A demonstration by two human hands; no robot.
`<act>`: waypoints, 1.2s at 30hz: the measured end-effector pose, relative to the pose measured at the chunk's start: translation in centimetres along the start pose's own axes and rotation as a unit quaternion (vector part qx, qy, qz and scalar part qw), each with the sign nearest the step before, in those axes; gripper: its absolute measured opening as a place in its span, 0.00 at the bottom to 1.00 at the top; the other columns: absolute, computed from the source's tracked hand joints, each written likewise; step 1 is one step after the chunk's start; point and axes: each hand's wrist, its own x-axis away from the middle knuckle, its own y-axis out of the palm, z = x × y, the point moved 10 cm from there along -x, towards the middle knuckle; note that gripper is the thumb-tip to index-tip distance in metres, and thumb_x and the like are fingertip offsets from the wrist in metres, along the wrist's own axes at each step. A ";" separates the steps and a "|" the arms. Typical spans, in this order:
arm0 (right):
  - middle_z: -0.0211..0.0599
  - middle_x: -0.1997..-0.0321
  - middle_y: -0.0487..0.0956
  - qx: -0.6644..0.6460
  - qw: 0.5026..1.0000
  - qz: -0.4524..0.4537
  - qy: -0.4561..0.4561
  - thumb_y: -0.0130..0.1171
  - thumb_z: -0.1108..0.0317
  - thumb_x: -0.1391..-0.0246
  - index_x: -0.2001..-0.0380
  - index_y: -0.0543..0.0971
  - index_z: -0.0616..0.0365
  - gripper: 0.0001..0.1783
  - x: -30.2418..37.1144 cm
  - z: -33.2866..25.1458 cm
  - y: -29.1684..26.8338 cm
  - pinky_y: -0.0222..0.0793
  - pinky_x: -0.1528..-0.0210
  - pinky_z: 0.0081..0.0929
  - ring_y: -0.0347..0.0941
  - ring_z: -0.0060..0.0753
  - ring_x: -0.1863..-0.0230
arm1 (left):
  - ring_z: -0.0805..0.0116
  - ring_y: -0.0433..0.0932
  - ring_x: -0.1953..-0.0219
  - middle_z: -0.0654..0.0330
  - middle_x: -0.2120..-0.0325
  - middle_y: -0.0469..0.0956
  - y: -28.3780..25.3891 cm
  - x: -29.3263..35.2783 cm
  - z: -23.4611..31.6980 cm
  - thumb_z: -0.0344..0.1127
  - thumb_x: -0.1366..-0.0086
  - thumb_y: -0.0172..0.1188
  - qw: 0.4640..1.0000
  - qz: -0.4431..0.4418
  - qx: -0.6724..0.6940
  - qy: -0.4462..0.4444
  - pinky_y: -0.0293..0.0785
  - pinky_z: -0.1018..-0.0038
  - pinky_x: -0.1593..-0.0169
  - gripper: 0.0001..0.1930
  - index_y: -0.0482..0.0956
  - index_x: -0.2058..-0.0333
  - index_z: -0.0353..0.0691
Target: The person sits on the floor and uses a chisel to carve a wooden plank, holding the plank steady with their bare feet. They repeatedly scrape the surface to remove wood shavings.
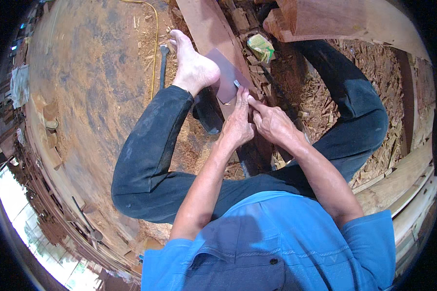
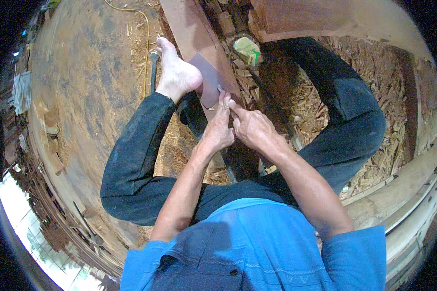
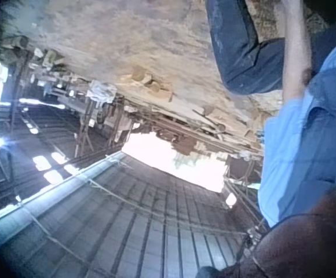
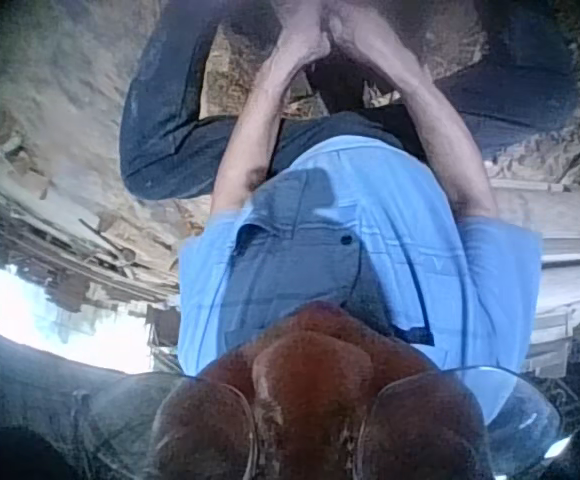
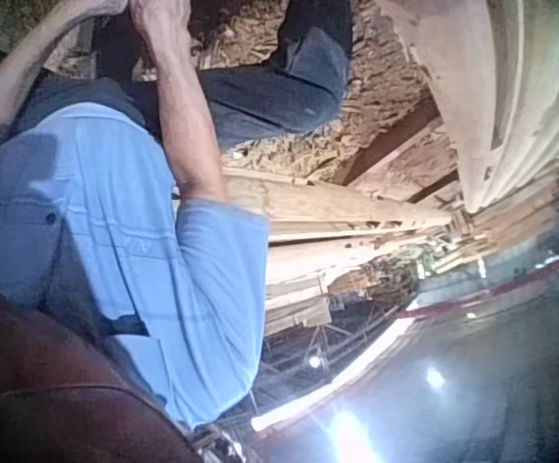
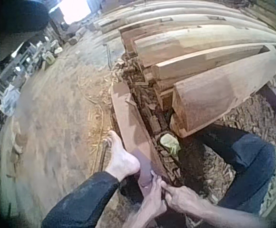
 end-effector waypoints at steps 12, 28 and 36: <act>0.65 0.59 0.79 -0.034 0.999 0.030 -0.006 0.44 0.64 0.41 0.36 0.69 0.41 0.28 0.9 -0.6 0.1 0.73 0.51 0.55 0.78 0.66 0.58 | 0.41 0.55 0.30 0.34 0.31 0.47 -0.3 0.6 0.0 0.28 0.46 0.61 1.000 -0.009 0.023 -0.013 0.54 0.62 0.29 0.46 0.45 0.31 0.29; 0.68 0.63 0.79 -0.028 0.998 0.030 -0.054 0.43 0.62 0.38 0.37 0.69 0.48 0.26 -1.9 -2.3 0.3 0.74 0.56 0.56 0.78 0.68 0.62 | 0.45 0.47 0.27 0.33 0.30 0.45 -2.4 -1.5 -2.0 0.27 0.45 0.58 1.000 -0.008 -0.011 0.006 0.46 0.66 0.26 0.45 0.44 0.31 0.25; 0.63 0.57 0.80 -0.024 0.999 0.022 -0.012 0.43 0.62 0.40 0.37 0.67 0.45 0.26 -2.2 -2.5 -0.7 0.72 0.51 0.57 0.77 0.64 0.56 | 0.45 0.51 0.28 0.32 0.31 0.48 -3.0 -2.1 -1.5 0.30 0.42 0.59 0.998 0.027 -0.041 0.028 0.52 0.66 0.27 0.44 0.45 0.32 0.24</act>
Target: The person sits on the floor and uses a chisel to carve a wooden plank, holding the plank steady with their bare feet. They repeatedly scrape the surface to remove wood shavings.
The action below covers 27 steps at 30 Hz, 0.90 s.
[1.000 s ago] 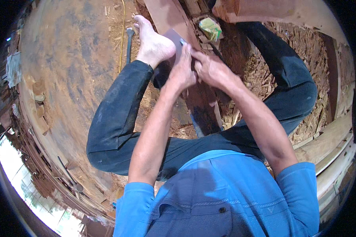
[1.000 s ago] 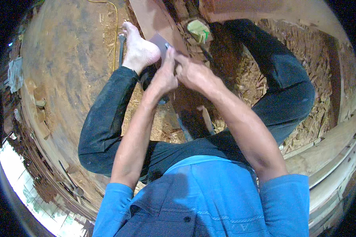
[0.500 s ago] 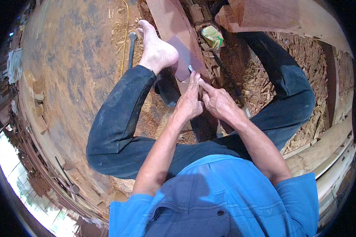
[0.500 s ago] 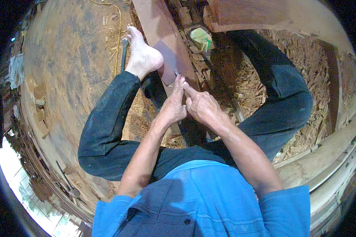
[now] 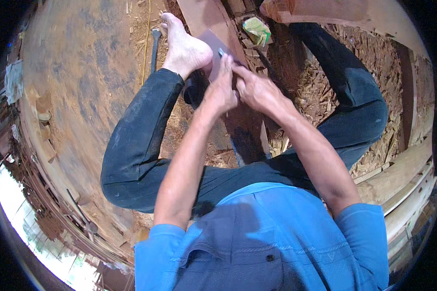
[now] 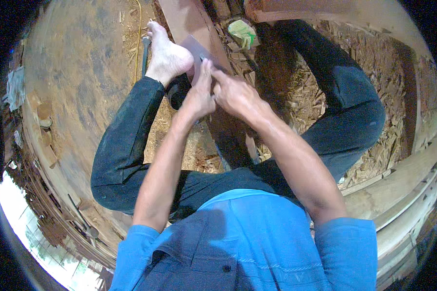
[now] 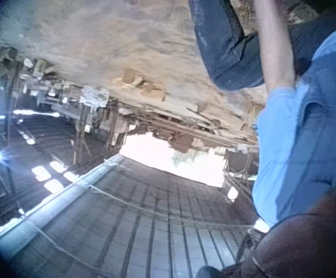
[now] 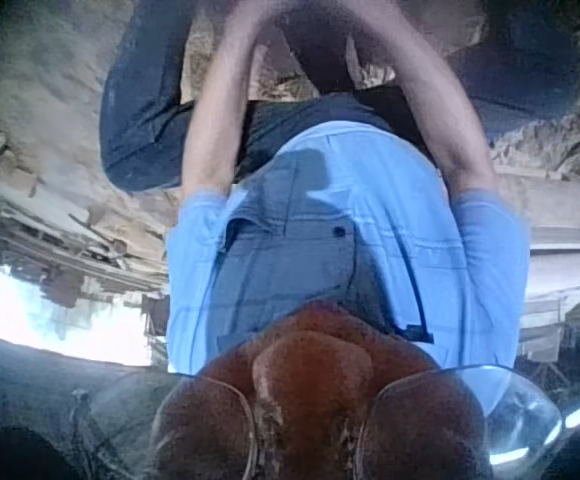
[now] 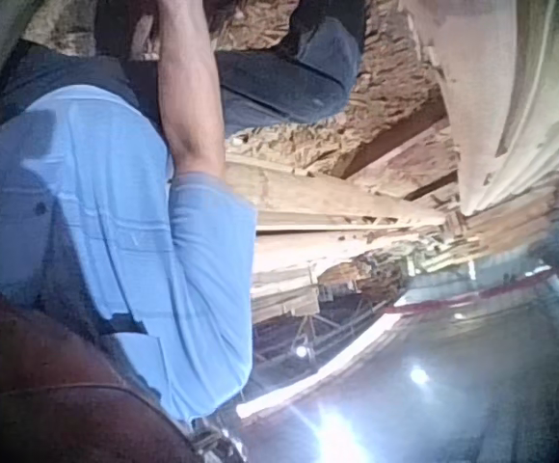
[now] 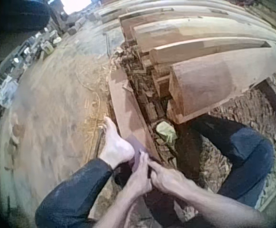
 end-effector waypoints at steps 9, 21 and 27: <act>0.67 0.63 0.79 0.011 0.999 0.018 -0.029 0.45 0.61 0.38 0.39 0.71 0.48 0.24 2.3 1.4 0.2 0.73 0.54 0.57 0.78 0.67 0.60 | 0.42 0.50 0.28 0.33 0.31 0.47 1.9 1.6 1.9 0.26 0.45 0.58 0.998 -0.023 0.045 -0.023 0.50 0.62 0.27 0.44 0.46 0.32 0.26; 0.65 0.60 0.79 0.044 0.998 0.012 -0.038 0.44 0.63 0.38 0.39 0.71 0.48 0.24 0.6 2.3 0.0 0.73 0.51 0.55 0.77 0.66 0.57 | 0.44 0.52 0.29 0.35 0.29 0.43 2.1 0.1 1.5 0.25 0.49 0.58 0.995 -0.039 0.091 -0.029 0.56 0.64 0.29 0.49 0.41 0.30 0.29; 0.66 0.61 0.78 0.040 0.999 0.001 -0.003 0.44 0.63 0.37 0.40 0.72 0.54 0.23 3.1 2.6 -0.4 0.72 0.54 0.56 0.77 0.67 0.58 | 0.44 0.49 0.28 0.35 0.31 0.50 2.9 2.0 2.7 0.23 0.51 0.58 0.996 -0.016 0.081 -0.018 0.49 0.63 0.27 0.47 0.48 0.31 0.32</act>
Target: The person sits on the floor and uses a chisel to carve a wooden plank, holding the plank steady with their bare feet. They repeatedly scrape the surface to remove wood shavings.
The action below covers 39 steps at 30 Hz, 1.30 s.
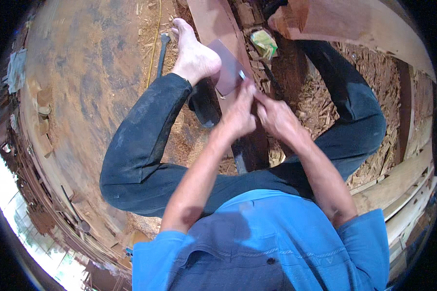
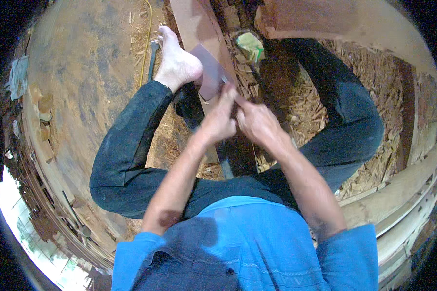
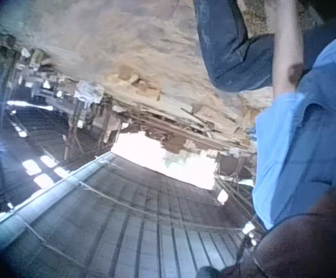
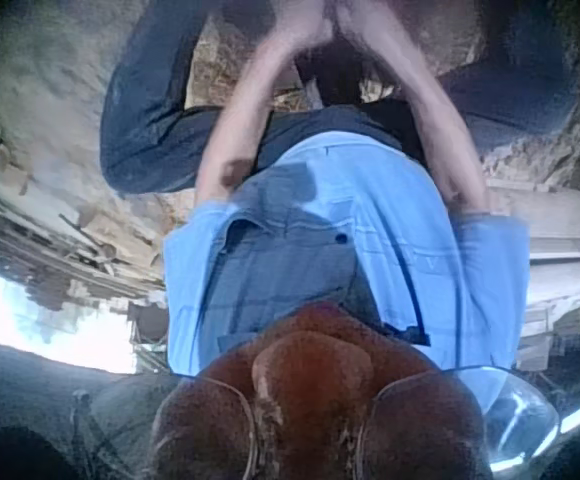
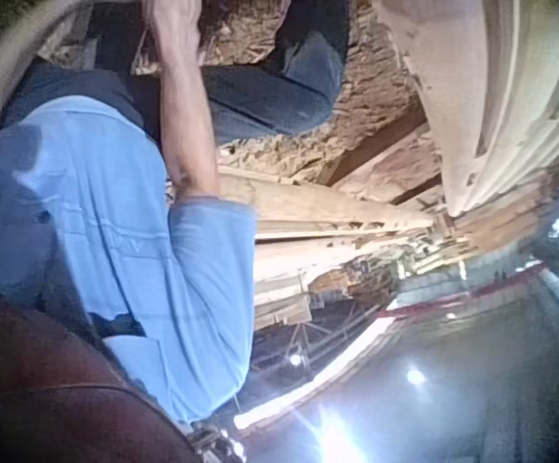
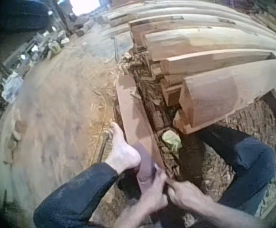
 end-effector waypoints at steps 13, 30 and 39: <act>0.67 0.68 0.77 -0.040 0.999 0.028 0.004 0.46 0.64 0.38 0.39 0.71 0.53 0.24 0.4 -1.2 -2.7 0.72 0.60 0.54 0.77 0.66 0.65 | 0.42 0.63 0.35 0.38 0.31 0.51 -2.7 -1.6 2.6 0.23 0.49 0.54 1.000 -0.024 0.009 0.007 0.64 0.60 0.33 0.44 0.49 0.32 0.30; 0.69 0.67 0.77 -0.006 1.000 -0.002 -0.011 0.46 0.64 0.37 0.36 0.68 0.49 0.25 -0.7 0.3 -0.1 0.71 0.58 0.57 0.76 0.67 0.60 | 0.39 0.74 0.45 0.41 0.31 0.53 -3.5 -0.8 0.2 0.28 0.40 0.54 0.991 0.095 -0.095 -0.027 0.75 0.57 0.43 0.36 0.53 0.33 0.30; 0.68 0.69 0.78 0.005 1.000 -0.003 -0.003 0.46 0.62 0.38 0.37 0.69 0.49 0.26 -0.4 0.5 0.3 0.74 0.59 0.56 0.78 0.66 0.64 | 0.46 0.54 0.30 0.40 0.31 0.52 -0.4 -0.3 0.1 0.22 0.46 0.52 0.999 0.035 -0.004 -0.003 0.57 0.60 0.29 0.37 0.56 0.34 0.28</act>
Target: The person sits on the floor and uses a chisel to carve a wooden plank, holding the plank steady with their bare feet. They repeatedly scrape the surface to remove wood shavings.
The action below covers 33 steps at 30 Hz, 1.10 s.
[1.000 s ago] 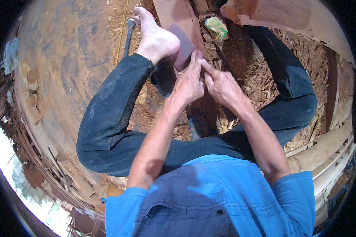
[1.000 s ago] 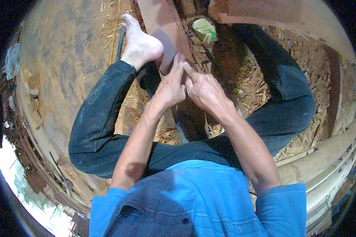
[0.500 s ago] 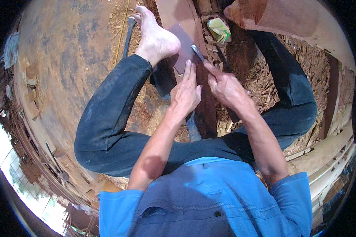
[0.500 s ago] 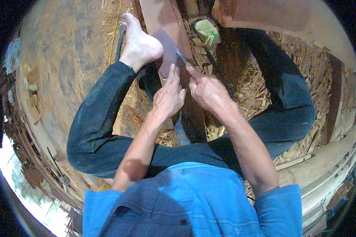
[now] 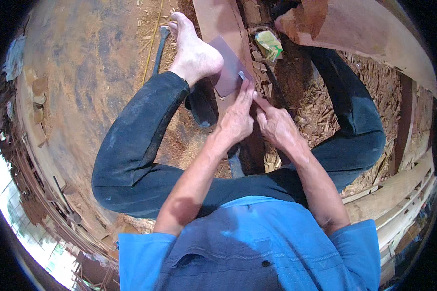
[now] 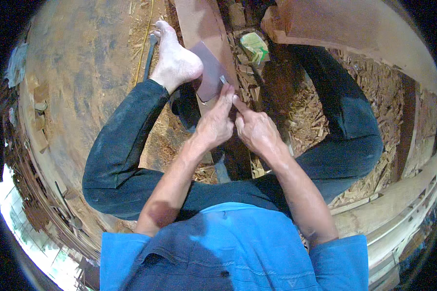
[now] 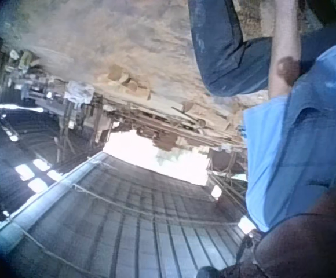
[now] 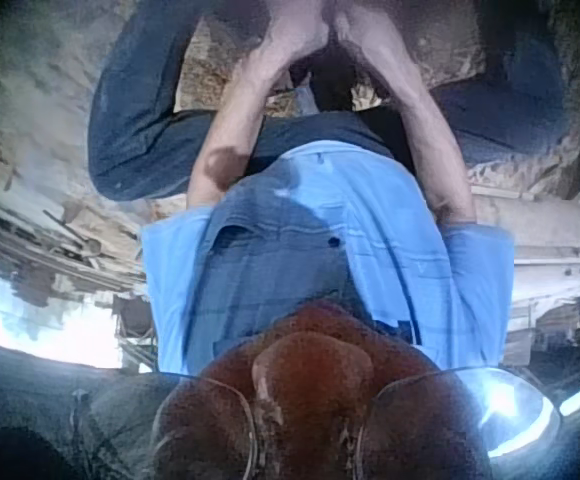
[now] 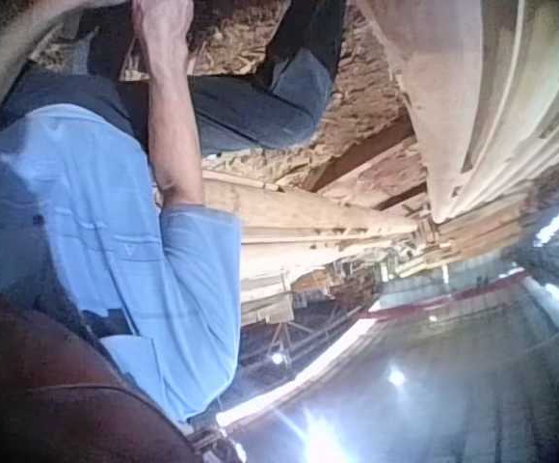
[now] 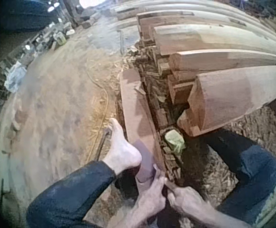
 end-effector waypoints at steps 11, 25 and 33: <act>0.71 0.67 0.76 -0.022 0.999 -0.021 0.035 0.46 0.63 0.38 0.38 0.70 0.53 0.25 0.5 0.0 0.1 0.73 0.57 0.54 0.77 0.69 0.62 | 0.48 0.47 0.27 0.38 0.30 0.49 0.1 0.2 -0.1 0.21 0.49 0.53 0.998 -0.045 0.016 -0.033 0.52 0.60 0.27 0.42 0.52 0.32 0.30; 0.68 0.68 0.77 -0.028 0.997 0.051 -0.057 0.46 0.64 0.40 0.41 0.73 0.56 0.24 -1.4 -1.3 -0.3 0.74 0.60 0.56 0.77 0.67 0.66 | 0.38 0.62 0.35 0.36 0.30 0.44 -1.3 -1.4 -1.5 0.24 0.48 0.54 0.995 -0.020 -0.096 -0.013 0.66 0.58 0.35 0.46 0.44 0.30 0.32; 0.70 0.67 0.77 -0.065 0.998 0.024 0.008 0.45 0.64 0.40 0.40 0.72 0.55 0.25 2.0 1.0 -0.3 0.73 0.56 0.55 0.78 0.67 0.62 | 0.42 0.49 0.28 0.39 0.29 0.44 1.4 0.4 0.7 0.21 0.50 0.53 0.995 -0.079 0.008 -0.053 0.57 0.60 0.29 0.46 0.46 0.31 0.30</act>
